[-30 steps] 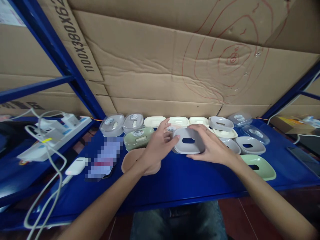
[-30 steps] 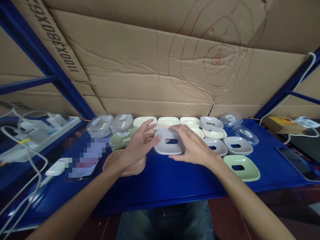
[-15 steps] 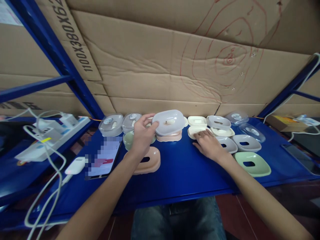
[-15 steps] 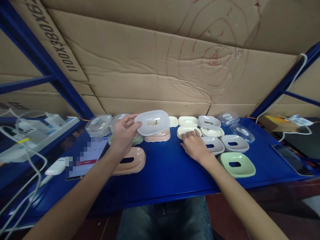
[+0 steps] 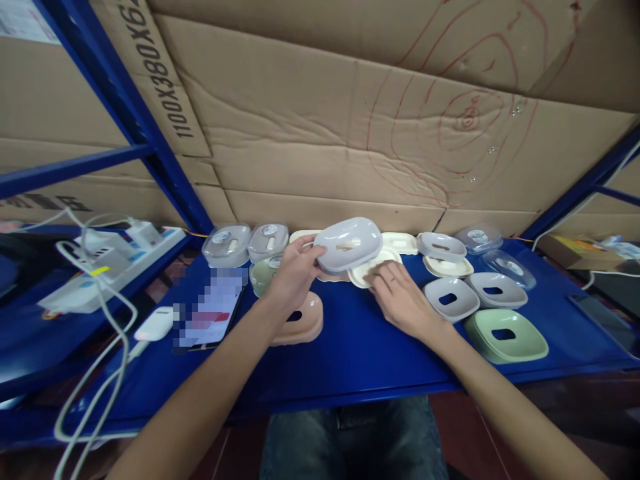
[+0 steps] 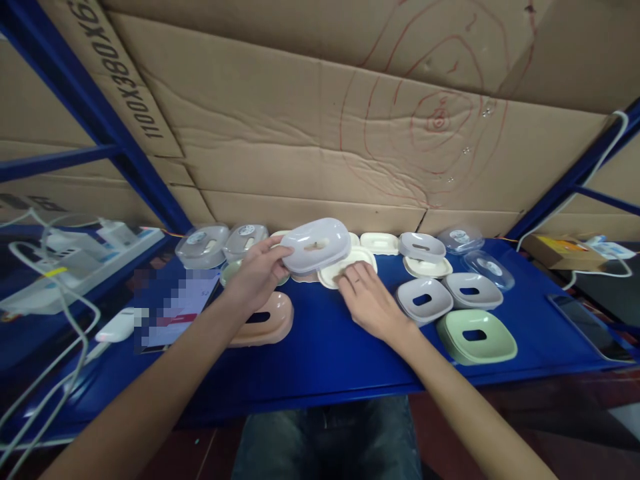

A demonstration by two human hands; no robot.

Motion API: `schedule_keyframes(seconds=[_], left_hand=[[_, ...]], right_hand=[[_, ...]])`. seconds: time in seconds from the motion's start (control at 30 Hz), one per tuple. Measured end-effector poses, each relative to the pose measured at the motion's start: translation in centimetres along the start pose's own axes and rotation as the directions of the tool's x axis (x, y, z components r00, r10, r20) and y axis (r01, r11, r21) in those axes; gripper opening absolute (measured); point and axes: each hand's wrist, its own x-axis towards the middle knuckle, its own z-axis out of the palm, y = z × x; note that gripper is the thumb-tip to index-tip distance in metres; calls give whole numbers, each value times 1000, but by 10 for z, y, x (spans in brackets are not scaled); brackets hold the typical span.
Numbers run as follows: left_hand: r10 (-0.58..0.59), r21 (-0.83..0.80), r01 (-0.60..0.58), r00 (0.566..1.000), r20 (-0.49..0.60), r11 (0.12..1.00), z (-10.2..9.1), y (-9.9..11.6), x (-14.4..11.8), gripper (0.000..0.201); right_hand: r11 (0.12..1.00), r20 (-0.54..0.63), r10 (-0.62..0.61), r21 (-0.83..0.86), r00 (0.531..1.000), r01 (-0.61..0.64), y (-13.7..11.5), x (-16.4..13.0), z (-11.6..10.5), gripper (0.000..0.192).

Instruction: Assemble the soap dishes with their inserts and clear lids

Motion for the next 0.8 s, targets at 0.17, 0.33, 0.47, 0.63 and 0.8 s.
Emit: schedule_keyframes(seconds=[0.17, 0.33, 0.47, 0.63, 0.8], left_hand=[[-19, 193, 3, 996, 83, 981, 6, -3, -9, 30], [-46, 287, 28, 997, 57, 957, 14, -2, -23, 37], [-167, 93, 157, 979, 116, 983, 16, -9, -26, 57], [-138, 31, 136, 988, 63, 990, 16, -12, -22, 50], [-102, -28, 102, 995, 15, 994, 16, -9, -20, 51]], right_hand=[[996, -92, -84, 34, 992, 88, -10, 5, 7, 22], [995, -223, -102, -18, 970, 100, -5, -2, 6, 23], [995, -260, -97, -42, 961, 89, -4, -2, 3, 28], [997, -278, -62, 34, 959, 75, -4, 3, -7, 27], [989, -402, 45, 144, 914, 15, 0, 4, -18, 36]])
